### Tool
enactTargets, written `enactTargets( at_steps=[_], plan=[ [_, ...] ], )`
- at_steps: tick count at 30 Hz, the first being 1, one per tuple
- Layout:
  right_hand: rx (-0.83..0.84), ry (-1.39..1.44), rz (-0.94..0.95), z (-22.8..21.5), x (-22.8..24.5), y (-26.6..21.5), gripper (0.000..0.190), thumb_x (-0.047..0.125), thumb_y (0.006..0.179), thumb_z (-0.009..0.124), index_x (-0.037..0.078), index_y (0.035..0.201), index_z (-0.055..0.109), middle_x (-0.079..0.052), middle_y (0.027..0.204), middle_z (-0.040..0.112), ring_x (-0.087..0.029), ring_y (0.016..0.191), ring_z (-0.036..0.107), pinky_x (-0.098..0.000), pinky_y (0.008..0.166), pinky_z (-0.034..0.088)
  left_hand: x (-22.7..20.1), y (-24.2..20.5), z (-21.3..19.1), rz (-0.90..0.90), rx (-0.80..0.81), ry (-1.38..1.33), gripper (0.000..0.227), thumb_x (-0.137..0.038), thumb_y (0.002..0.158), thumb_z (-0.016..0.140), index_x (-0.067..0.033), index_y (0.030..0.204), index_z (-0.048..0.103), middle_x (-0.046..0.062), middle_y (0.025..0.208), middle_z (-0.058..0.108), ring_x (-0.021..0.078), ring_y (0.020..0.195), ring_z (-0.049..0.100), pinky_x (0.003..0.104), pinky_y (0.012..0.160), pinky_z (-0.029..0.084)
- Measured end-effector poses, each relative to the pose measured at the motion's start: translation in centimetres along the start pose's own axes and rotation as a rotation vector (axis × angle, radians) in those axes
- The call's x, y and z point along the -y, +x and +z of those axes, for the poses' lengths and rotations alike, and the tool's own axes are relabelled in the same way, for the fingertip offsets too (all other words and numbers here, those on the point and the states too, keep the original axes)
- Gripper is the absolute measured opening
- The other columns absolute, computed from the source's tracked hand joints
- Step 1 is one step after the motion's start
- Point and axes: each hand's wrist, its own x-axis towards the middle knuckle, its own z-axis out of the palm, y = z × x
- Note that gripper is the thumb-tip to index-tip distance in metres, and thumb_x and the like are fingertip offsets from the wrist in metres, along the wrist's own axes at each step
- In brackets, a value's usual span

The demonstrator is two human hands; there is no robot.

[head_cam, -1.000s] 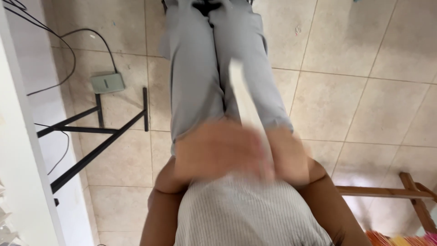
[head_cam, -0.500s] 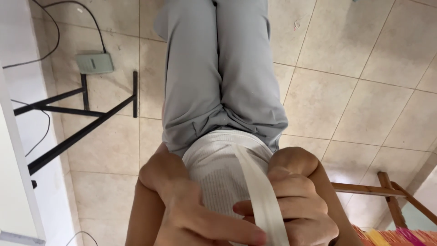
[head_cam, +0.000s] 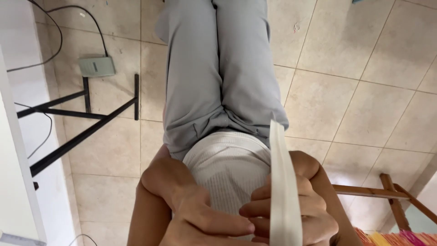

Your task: Threading a zipper slider onto zipper tape and checking the zipper mechanism.

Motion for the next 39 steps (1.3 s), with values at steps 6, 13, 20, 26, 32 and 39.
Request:
enactTargets(
  at_steps=[6,13,20,26,32,39],
  plan=[
    [0.113,-0.072,0.017,-0.7,0.1,-0.6,0.026,0.023,0.084,0.077,0.010,0.063,0.069,-0.006,0.066,0.074,-0.017,0.059,0.071,-0.0308,0.067,0.056,0.0,0.3,0.2,-0.052,0.028,-0.057,0.026,-0.015,0.091,0.051,0.0020,0.083,0.069,0.015,0.069,0.072,0.0266,0.064,0.065,0.038,0.068,0.057],
    [-0.096,0.086,0.005,-0.3,-2.9,-2.3,0.022,0.025,0.094,0.068,0.010,0.079,0.061,-0.007,0.066,0.076,-0.018,0.068,0.075,-0.0360,0.075,0.057,7.3,2.7,4.1,0.334,0.050,-0.579,0.020,-0.012,0.093,0.051,-0.0030,0.089,0.067,0.011,0.074,0.071,0.0233,0.067,0.066,0.033,0.068,0.056],
    [0.016,-0.350,0.029,-3.5,-8.4,2.2,0.012,0.016,0.089,0.072,0.006,0.087,0.066,0.001,0.083,0.071,-0.011,0.080,0.070,-0.0285,0.075,0.055,0.6,13.1,18.0,0.669,0.052,-2.666,0.011,0.005,0.096,0.063,-0.0025,0.103,0.066,0.011,0.096,0.072,0.0210,0.088,0.072,0.028,0.080,0.059],
    [0.216,-0.060,0.241,-1.6,-9.3,5.5,0.016,0.001,0.095,0.079,-0.001,0.110,0.073,-0.011,0.102,0.071,-0.016,0.090,0.065,-0.0248,0.077,0.052,-1.5,12.1,18.5,0.398,0.257,-2.573,0.023,0.010,0.096,0.080,0.0005,0.113,0.068,0.010,0.100,0.074,0.0136,0.090,0.074,0.023,0.083,0.060],
    [0.157,-0.094,0.244,-0.9,-9.6,5.2,0.013,-0.006,0.095,0.079,-0.002,0.105,0.071,-0.010,0.104,0.072,-0.013,0.087,0.067,-0.0239,0.077,0.053,-1.6,11.9,18.7,0.379,0.238,-2.565,0.027,0.008,0.095,0.080,0.0009,0.117,0.065,0.011,0.107,0.073,0.0132,0.095,0.075,0.024,0.087,0.061],
    [0.061,0.091,0.310,-0.5,-11.5,4.1,0.006,-0.005,0.103,0.072,-0.004,0.107,0.067,-0.009,0.102,0.070,-0.010,0.086,0.065,-0.0222,0.079,0.055,-2.0,12.2,18.6,0.372,0.239,-2.603,0.028,0.003,0.095,0.080,0.0002,0.118,0.066,0.009,0.109,0.073,0.0153,0.103,0.074,0.026,0.090,0.061]
  ],
)
